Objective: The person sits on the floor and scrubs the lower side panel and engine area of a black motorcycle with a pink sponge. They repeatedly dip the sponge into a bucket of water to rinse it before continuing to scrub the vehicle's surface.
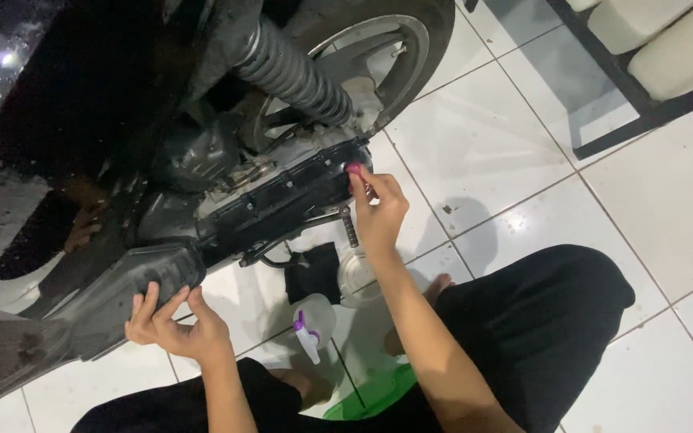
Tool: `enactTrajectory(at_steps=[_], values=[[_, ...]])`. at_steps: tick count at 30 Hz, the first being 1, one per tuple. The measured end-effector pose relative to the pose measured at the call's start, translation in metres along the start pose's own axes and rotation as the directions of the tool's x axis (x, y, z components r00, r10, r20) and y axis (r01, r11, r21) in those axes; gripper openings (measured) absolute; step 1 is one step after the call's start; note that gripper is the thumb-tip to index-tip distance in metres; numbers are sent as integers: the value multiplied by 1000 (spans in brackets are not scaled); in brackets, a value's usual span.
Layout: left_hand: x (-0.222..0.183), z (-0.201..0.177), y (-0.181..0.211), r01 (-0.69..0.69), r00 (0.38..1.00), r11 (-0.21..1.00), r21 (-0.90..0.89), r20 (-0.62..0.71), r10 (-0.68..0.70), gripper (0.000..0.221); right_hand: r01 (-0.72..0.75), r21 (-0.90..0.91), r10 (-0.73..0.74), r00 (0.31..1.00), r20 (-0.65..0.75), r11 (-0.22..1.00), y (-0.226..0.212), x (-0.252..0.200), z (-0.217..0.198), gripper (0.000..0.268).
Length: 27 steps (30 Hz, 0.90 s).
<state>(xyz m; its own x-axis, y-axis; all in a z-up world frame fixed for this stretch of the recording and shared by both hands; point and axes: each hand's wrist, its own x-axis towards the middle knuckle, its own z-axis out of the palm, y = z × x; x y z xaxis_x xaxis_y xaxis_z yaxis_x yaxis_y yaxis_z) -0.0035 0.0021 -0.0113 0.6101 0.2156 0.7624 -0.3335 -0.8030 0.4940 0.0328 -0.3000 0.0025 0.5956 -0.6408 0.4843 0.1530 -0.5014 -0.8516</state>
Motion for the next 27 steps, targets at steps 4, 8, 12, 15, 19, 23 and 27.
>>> enactTrajectory(at_steps=[4, 8, 12, 15, 19, 23, 27], values=[[-1, 2, -2, -2, 1000, 1000, 9, -10, 2, 25, 53, 20, -54, 997, 54, 998, 4, -5, 0, 20], [0, 2, -1, -13, 1000, 1000, 26, -22, 13, 25, 26, 59, -26, 1000, 2, 998, 9, -3, 2, 20], [3, 1, -2, -46, 999, 998, -31, -10, 46, 24, 39, 50, -40, 999, 29, 998, 5, -8, 1, 19], [5, 1, 5, -56, 998, 998, 7, -34, 56, 24, 21, 64, -17, 997, -77, 998, 14, -5, 5, 20], [3, 2, 2, -12, 1000, 1000, -10, -3, 12, 27, 44, 89, -40, 998, -53, 995, 2, -6, 4, 17], [5, 0, 5, -44, 999, 999, 16, -22, 44, 27, -39, 37, 41, 998, -57, 999, 17, -5, 0, 17], [4, -1, 3, -47, 999, 999, -2, 4, 47, 28, -4, 49, 6, 999, -49, 999, 20, -9, -1, 19]])
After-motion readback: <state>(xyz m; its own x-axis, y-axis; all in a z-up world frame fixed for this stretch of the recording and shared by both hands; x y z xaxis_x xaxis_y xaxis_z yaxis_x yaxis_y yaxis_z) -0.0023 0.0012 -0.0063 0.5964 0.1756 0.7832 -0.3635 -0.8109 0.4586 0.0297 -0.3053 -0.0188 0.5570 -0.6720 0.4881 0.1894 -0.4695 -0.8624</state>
